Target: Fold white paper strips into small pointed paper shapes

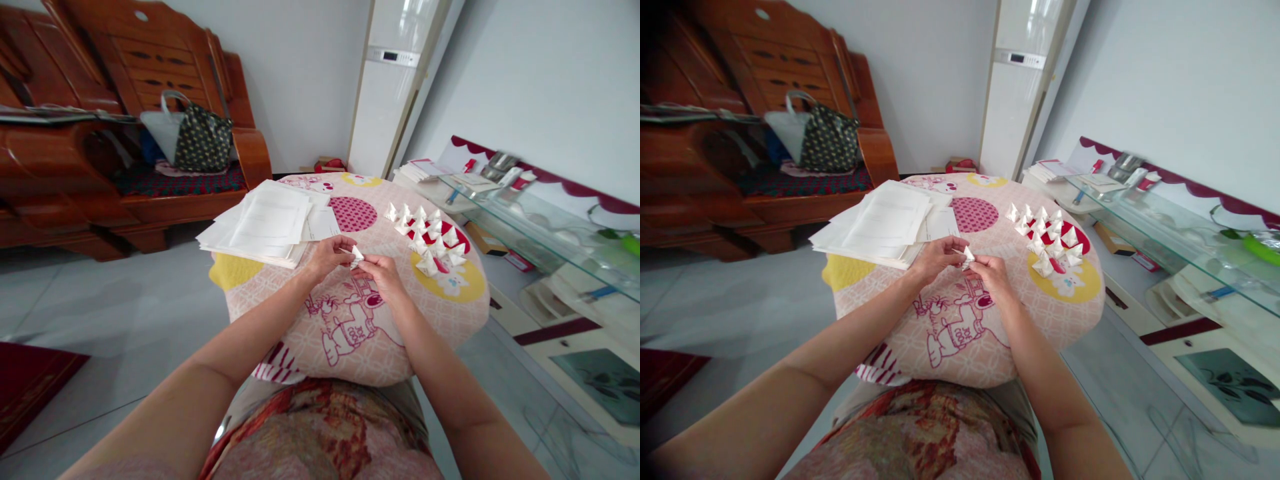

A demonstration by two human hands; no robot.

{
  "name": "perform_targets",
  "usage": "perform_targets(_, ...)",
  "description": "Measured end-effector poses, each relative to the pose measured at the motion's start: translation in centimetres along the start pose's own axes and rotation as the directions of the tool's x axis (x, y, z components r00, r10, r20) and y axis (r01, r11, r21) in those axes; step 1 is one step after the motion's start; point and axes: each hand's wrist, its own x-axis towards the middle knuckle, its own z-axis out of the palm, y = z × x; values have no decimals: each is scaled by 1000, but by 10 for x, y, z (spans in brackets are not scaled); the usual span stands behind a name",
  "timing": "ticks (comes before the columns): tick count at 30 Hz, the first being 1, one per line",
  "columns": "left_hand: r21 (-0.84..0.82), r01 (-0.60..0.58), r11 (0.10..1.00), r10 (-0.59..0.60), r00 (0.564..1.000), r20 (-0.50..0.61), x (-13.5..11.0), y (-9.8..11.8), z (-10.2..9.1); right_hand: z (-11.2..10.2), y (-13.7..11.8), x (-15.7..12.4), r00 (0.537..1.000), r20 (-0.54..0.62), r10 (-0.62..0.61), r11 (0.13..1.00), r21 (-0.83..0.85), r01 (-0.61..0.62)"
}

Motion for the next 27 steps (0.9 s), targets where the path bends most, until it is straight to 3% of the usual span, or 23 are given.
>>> perform_targets(16,119,51,992,-60,996,73,1,-3,1,-2,8,4,998,-53,-23,989,-148,15)
perform_targets(21,173,9,985,-14,1000,26,3,-7,1,-5,13,4,985,-106,-133,956,-277,99)
perform_targets(27,108,15,994,-12,1000,-26,-1,-3,3,-2,14,2,930,-63,-363,827,-483,290)
